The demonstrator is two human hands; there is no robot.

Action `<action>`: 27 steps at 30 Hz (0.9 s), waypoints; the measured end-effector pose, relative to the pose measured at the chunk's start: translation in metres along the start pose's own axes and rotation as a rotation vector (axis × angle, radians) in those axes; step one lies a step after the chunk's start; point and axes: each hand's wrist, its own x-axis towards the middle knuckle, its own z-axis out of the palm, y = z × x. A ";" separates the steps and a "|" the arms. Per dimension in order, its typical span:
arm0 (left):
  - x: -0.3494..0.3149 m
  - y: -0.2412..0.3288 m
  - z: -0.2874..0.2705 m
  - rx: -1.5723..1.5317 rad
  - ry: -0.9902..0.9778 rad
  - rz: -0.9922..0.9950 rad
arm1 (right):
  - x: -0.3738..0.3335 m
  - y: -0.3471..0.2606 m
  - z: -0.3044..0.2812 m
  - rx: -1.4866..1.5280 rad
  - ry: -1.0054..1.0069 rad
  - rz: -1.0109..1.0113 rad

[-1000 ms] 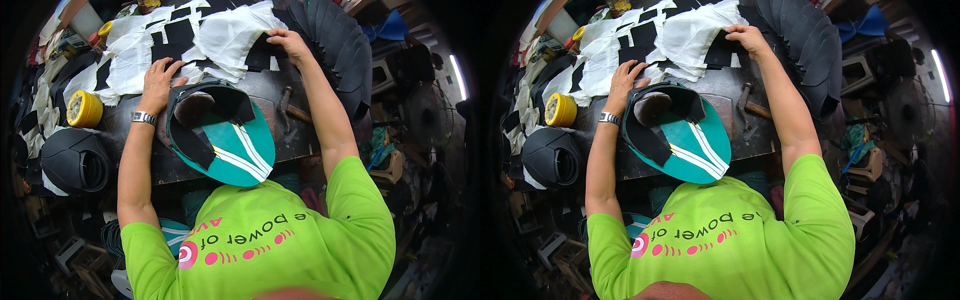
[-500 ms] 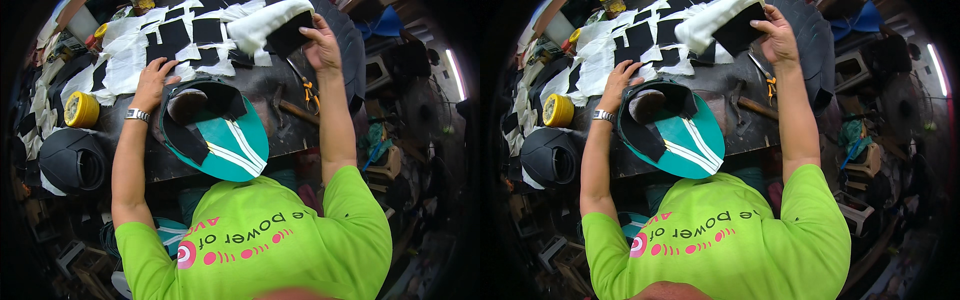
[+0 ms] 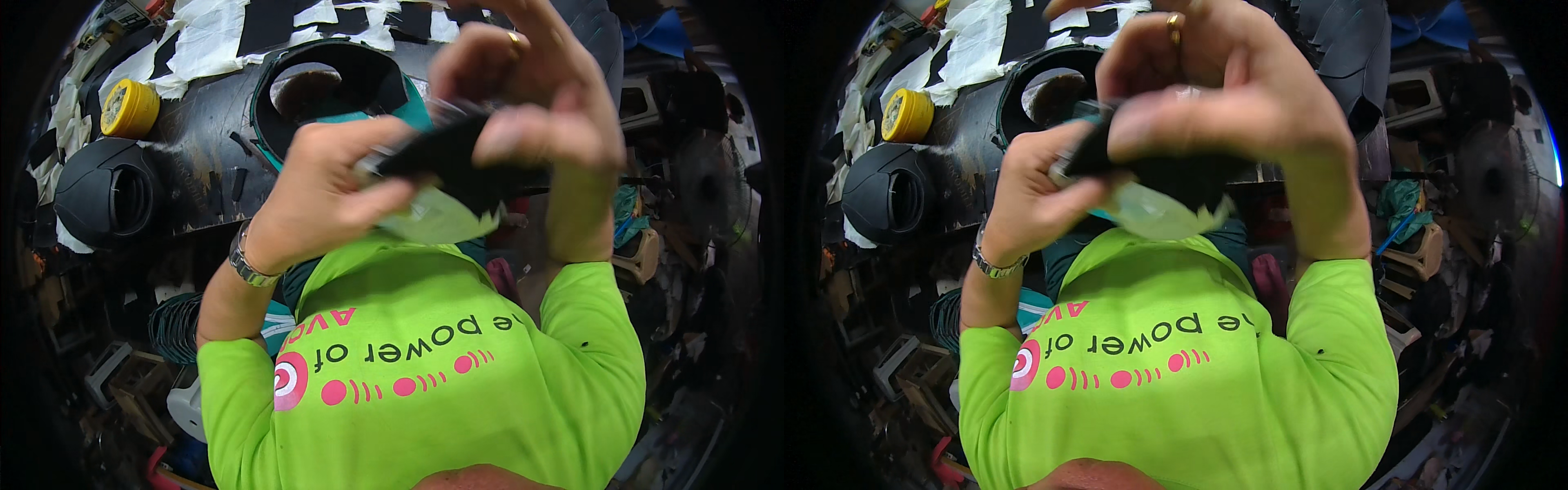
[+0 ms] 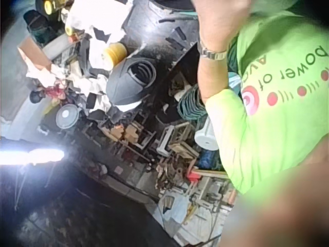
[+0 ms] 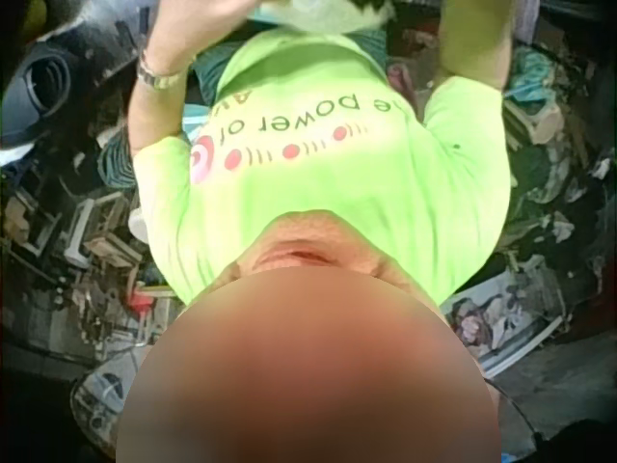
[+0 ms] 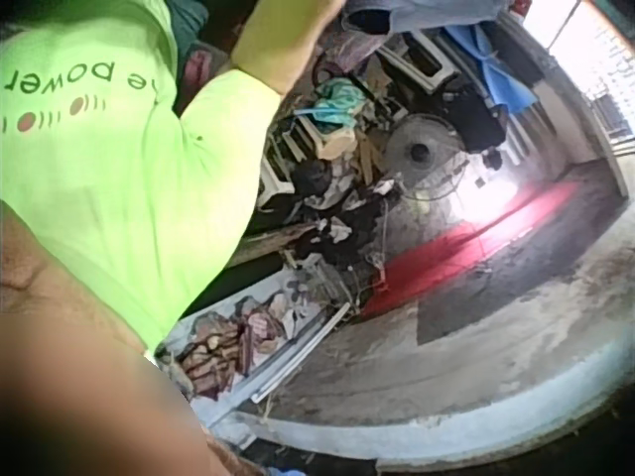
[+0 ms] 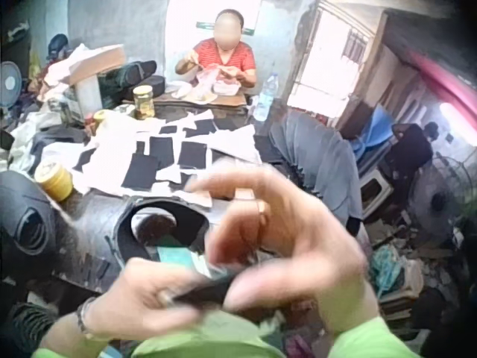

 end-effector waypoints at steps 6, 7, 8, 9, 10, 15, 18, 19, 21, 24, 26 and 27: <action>-0.051 -0.052 0.004 -0.396 0.508 -0.251 | -0.031 0.088 0.017 0.616 0.150 0.386; -0.057 -0.058 0.005 -0.403 0.545 -0.256 | -0.041 0.093 0.025 0.522 0.249 0.466; -0.062 -0.064 0.006 -0.435 0.558 -0.278 | -0.047 0.100 0.033 0.491 0.275 0.505; -0.065 -0.068 0.007 -0.439 0.561 -0.303 | -0.051 0.104 0.038 0.458 0.281 0.499; -0.068 -0.071 0.007 -0.446 0.565 -0.326 | -0.053 0.107 0.042 0.492 0.299 0.531; -0.072 -0.074 -0.005 -0.770 0.556 -0.430 | -0.055 0.110 0.047 0.643 0.505 0.518; -0.077 -0.073 -0.021 -0.948 0.424 -0.493 | -0.058 0.110 0.049 0.609 0.537 0.509; -0.079 -0.074 -0.025 -1.081 0.374 -0.476 | -0.059 0.110 0.051 0.613 0.537 0.502; -0.084 -0.077 -0.030 -1.346 0.285 -0.438 | -0.061 0.110 0.056 0.626 0.536 0.454; -0.091 -0.081 -0.025 -1.388 0.347 -0.530 | -0.060 0.109 0.062 0.545 0.572 0.388; -0.094 -0.081 -0.017 -1.396 0.395 -0.495 | -0.060 0.106 0.063 0.415 0.610 0.403; -0.094 -0.080 -0.014 -1.337 0.431 -0.470 | -0.061 0.104 0.063 0.351 0.633 0.421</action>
